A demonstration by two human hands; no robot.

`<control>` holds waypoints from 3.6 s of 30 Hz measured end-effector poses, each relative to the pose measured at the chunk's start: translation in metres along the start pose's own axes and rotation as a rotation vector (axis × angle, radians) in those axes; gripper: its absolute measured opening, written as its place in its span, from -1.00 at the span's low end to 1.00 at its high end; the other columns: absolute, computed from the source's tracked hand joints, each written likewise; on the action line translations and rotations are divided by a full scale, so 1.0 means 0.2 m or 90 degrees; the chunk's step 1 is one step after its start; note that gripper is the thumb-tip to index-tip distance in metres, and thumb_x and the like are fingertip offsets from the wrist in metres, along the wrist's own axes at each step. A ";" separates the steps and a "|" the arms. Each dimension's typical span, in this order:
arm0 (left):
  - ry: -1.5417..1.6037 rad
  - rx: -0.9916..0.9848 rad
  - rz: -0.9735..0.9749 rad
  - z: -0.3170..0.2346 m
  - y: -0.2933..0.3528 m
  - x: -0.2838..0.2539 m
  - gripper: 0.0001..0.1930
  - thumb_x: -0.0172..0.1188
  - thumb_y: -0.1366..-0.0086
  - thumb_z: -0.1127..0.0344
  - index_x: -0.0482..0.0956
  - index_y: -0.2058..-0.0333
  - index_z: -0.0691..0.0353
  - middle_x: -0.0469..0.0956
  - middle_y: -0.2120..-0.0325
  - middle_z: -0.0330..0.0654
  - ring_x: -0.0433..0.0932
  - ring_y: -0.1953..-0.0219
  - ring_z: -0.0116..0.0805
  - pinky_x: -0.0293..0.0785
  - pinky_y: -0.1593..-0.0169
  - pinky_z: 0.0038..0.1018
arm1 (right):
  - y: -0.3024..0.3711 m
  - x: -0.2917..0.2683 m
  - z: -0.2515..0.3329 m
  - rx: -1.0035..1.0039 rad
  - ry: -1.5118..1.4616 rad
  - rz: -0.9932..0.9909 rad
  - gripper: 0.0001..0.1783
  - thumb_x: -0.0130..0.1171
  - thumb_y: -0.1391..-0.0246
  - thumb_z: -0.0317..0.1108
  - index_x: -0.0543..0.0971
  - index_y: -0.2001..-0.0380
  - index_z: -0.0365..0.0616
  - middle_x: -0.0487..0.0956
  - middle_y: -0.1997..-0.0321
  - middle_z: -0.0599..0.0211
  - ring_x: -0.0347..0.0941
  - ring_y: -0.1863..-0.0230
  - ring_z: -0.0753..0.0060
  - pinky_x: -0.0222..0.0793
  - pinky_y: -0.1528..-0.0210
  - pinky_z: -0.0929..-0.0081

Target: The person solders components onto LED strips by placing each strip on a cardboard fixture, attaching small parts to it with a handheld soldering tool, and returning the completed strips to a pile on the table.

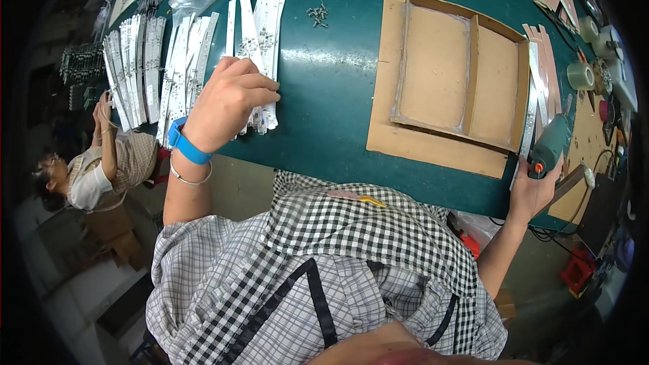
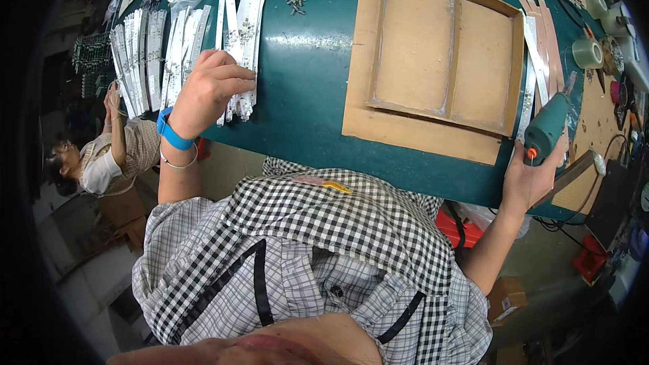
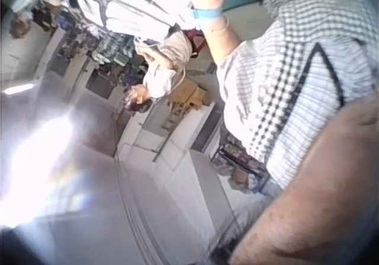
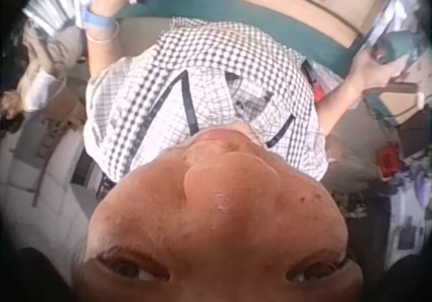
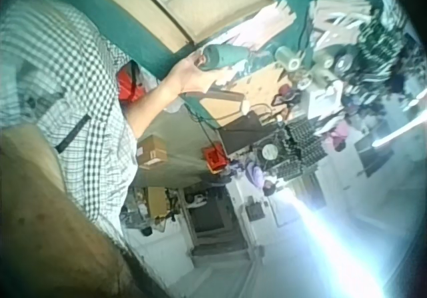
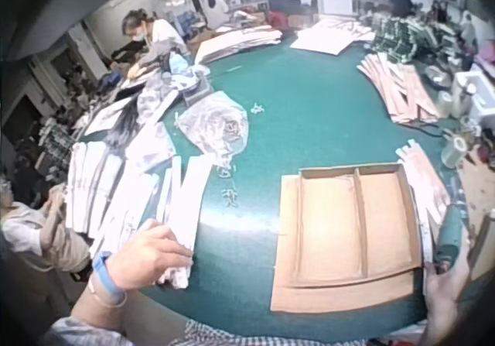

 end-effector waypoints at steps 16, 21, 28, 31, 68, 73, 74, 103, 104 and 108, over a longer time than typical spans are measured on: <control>0.043 -0.178 -0.068 0.32 -0.43 0.16 -0.85 0.31 -0.06 0.39 0.67 0.34 0.18 0.61 0.44 -0.09 0.55 0.38 -0.11 0.47 0.25 -0.29 | 0.12 -0.15 0.22 0.038 -0.479 -0.068 -0.37 0.25 0.11 -0.77 0.32 -0.09 -0.40 0.53 0.34 0.25 0.47 0.36 0.48 0.43 0.25 0.52; 0.177 -0.170 -0.039 0.46 -0.51 0.32 -0.85 0.32 -0.05 0.40 0.68 0.35 0.21 0.65 0.37 -0.12 0.62 0.30 -0.13 0.52 0.18 -0.36 | 0.22 -0.16 0.35 0.170 -0.641 0.047 -0.26 0.23 0.16 -0.83 0.27 -0.16 -0.43 0.43 0.28 0.28 0.50 0.28 0.38 0.48 0.15 0.39; 0.152 -0.215 0.054 0.38 -0.52 0.30 -0.86 0.35 -0.06 0.48 0.57 0.41 0.34 0.58 0.51 -0.15 0.54 0.48 -0.42 0.46 0.35 -0.54 | 0.29 0.00 0.52 0.116 -0.674 0.222 -0.45 0.23 0.12 -0.79 0.40 -0.01 -0.35 0.45 0.33 0.33 0.44 0.20 0.49 0.43 0.19 0.52; 0.151 -0.244 0.062 0.35 -0.50 0.29 -0.87 0.34 -0.05 0.49 0.57 0.41 0.33 0.57 0.52 -0.15 0.54 0.49 -0.40 0.45 0.38 -0.52 | 0.33 0.01 0.55 0.112 -0.601 0.269 -0.72 0.22 0.06 -0.74 0.34 0.41 -0.25 0.48 0.30 0.27 0.45 0.22 0.46 0.41 0.18 0.55; 0.968 -0.133 -0.035 -0.60 -0.65 0.29 -0.88 0.32 -0.15 0.52 0.58 0.34 0.39 0.63 0.37 -0.17 0.61 0.28 -0.47 0.56 0.13 -0.55 | 0.16 0.07 0.64 0.080 -0.917 0.219 -0.39 0.26 -0.04 -0.56 0.28 -0.15 -0.35 0.58 0.22 0.16 0.52 0.26 0.50 0.50 0.23 0.59; 0.877 -0.067 -0.074 -0.63 -0.66 0.28 -0.86 0.40 -0.07 0.50 0.61 0.41 0.36 0.65 0.44 -0.17 0.63 0.34 -0.48 0.59 0.20 -0.54 | 0.14 0.06 0.68 0.091 -0.915 0.248 -0.56 0.29 -0.03 -0.54 0.41 0.02 -0.34 0.60 0.24 0.24 0.53 0.28 0.53 0.48 0.22 0.59; 0.876 -0.069 -0.074 -0.63 -0.66 0.28 -0.86 0.40 -0.07 0.50 0.61 0.41 0.36 0.65 0.44 -0.17 0.63 0.34 -0.48 0.59 0.20 -0.54 | 0.14 0.07 0.67 0.125 -0.895 0.254 -0.75 0.29 -0.03 -0.53 0.54 0.19 -0.32 0.62 0.27 0.34 0.54 0.28 0.56 0.47 0.20 0.59; 0.469 -0.044 -0.187 -0.48 -0.75 0.30 -0.88 0.39 0.04 0.49 0.69 0.45 0.23 0.62 0.52 -0.21 0.57 0.43 -0.38 0.40 0.25 -0.51 | 0.12 0.08 0.55 0.227 -0.946 0.272 -0.38 0.25 -0.03 -0.50 0.26 -0.15 -0.36 0.55 0.39 0.15 0.45 0.53 0.49 0.39 0.51 0.59; 0.379 -0.034 -0.230 -0.46 -0.75 0.31 -0.87 0.41 0.07 0.44 0.71 0.46 0.14 0.60 0.56 -0.25 0.55 0.45 -0.37 0.37 0.24 -0.48 | 0.12 0.07 0.54 0.216 -0.939 0.269 -0.37 0.27 -0.03 -0.49 0.26 -0.15 -0.36 0.55 0.38 0.15 0.45 0.53 0.47 0.39 0.51 0.58; 0.352 -0.041 -0.210 -0.44 -0.79 0.38 -0.91 0.36 0.02 0.44 0.71 0.48 0.10 0.57 0.60 -0.32 0.51 0.44 -0.39 0.24 0.07 -0.44 | 0.16 0.04 0.46 0.215 -0.916 0.232 -0.37 0.30 -0.02 -0.44 0.30 -0.13 -0.39 0.55 0.34 0.12 0.45 0.52 0.46 0.39 0.51 0.57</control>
Point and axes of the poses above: each hand's wrist, its own y-axis away from the middle knuckle, its own x-axis out of the palm, z = x × y, the point moved 5 cm from there along -y, towards the middle knuckle
